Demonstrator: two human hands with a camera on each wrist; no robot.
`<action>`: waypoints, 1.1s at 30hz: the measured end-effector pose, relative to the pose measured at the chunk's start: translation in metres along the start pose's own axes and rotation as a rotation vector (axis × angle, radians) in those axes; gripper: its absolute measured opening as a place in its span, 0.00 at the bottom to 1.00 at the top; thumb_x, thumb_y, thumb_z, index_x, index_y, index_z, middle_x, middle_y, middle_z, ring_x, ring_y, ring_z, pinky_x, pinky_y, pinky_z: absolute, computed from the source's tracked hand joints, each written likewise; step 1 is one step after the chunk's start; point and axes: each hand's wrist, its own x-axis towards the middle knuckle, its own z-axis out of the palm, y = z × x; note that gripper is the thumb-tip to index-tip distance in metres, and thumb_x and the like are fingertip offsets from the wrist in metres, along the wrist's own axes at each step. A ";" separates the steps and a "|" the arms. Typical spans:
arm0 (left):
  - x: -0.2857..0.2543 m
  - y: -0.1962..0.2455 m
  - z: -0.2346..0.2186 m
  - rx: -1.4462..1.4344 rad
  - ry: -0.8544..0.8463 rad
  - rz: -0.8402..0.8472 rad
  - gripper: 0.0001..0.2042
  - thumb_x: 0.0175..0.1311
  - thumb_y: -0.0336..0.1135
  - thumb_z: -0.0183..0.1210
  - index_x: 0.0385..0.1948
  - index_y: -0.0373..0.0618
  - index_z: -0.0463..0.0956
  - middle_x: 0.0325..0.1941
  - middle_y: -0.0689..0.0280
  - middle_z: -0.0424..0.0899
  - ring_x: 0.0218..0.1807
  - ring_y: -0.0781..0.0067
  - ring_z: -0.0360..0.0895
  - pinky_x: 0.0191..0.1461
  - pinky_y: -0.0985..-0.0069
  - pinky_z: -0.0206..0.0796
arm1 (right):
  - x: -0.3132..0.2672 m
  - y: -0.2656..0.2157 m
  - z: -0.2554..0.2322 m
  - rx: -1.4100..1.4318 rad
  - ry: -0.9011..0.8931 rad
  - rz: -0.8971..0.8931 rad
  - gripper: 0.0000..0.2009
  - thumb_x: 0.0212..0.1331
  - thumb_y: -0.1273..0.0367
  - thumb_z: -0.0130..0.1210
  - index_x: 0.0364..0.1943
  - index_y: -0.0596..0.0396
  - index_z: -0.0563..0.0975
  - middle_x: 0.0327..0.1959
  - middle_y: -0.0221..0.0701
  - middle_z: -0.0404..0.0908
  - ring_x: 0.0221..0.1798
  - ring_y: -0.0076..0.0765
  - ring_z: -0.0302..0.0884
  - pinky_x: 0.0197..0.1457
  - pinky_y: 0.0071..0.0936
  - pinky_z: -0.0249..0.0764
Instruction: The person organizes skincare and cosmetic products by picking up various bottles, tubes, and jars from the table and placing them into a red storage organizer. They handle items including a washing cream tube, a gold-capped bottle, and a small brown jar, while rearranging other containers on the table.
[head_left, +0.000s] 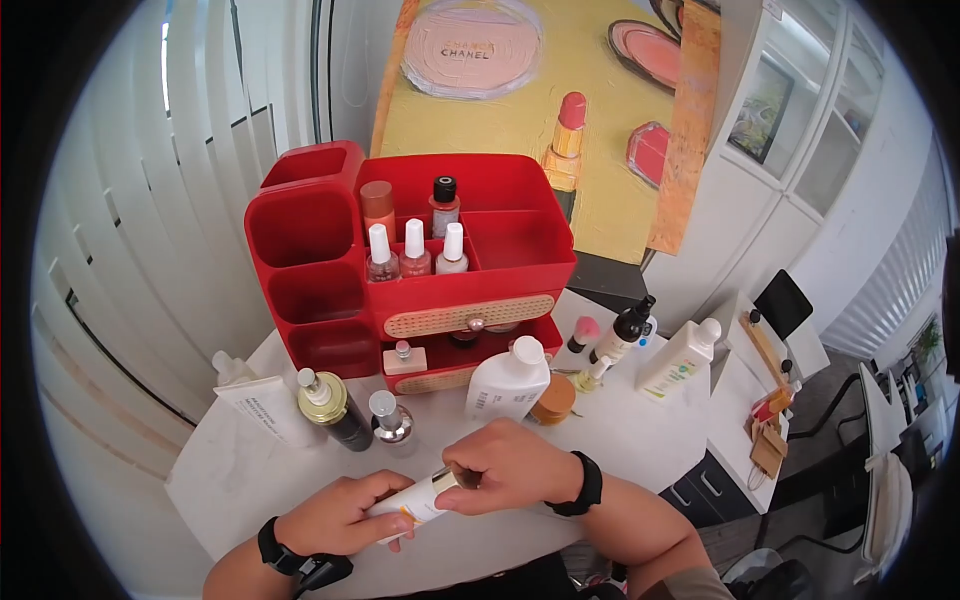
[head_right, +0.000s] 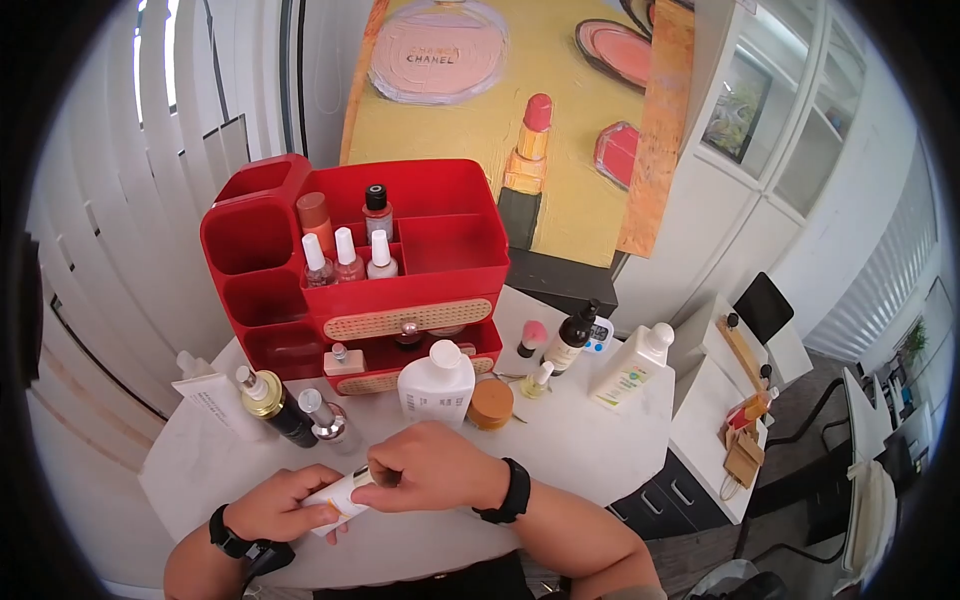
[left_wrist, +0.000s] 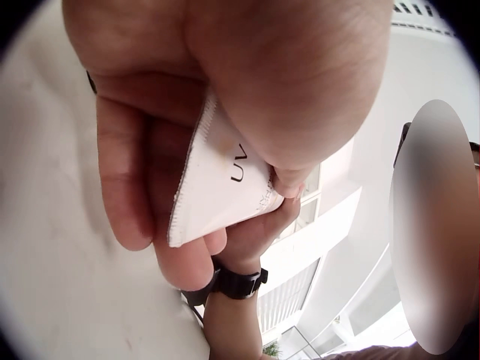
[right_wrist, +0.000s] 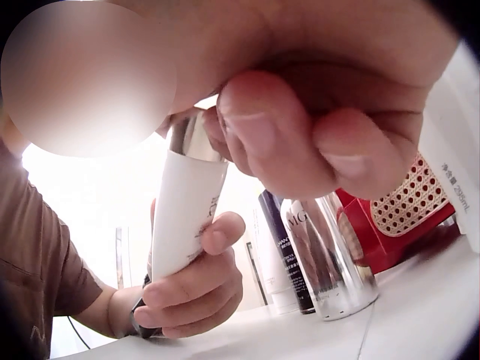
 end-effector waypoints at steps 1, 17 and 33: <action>-0.001 0.002 0.000 -0.001 -0.002 0.000 0.17 0.75 0.35 0.57 0.60 0.37 0.69 0.43 0.61 0.87 0.39 0.74 0.87 0.46 0.76 0.77 | 0.000 0.000 0.000 0.013 0.000 -0.005 0.21 0.57 0.55 0.68 0.21 0.54 0.73 0.18 0.33 0.77 0.20 0.44 0.75 0.25 0.35 0.68; 0.001 0.000 -0.001 0.086 -0.103 -0.133 0.25 0.66 0.44 0.69 0.59 0.41 0.72 0.40 0.63 0.87 0.33 0.74 0.87 0.41 0.76 0.77 | -0.001 -0.001 0.002 0.015 -0.097 -0.107 0.21 0.60 0.54 0.63 0.25 0.55 0.70 0.17 0.33 0.75 0.21 0.43 0.77 0.24 0.36 0.66; -0.001 0.001 0.000 0.186 -0.067 -0.003 0.24 0.66 0.43 0.68 0.58 0.42 0.73 0.39 0.65 0.88 0.33 0.74 0.88 0.40 0.75 0.77 | -0.002 0.000 0.005 0.022 -0.021 -0.172 0.22 0.58 0.52 0.65 0.27 0.54 0.70 0.17 0.30 0.73 0.21 0.44 0.75 0.23 0.37 0.65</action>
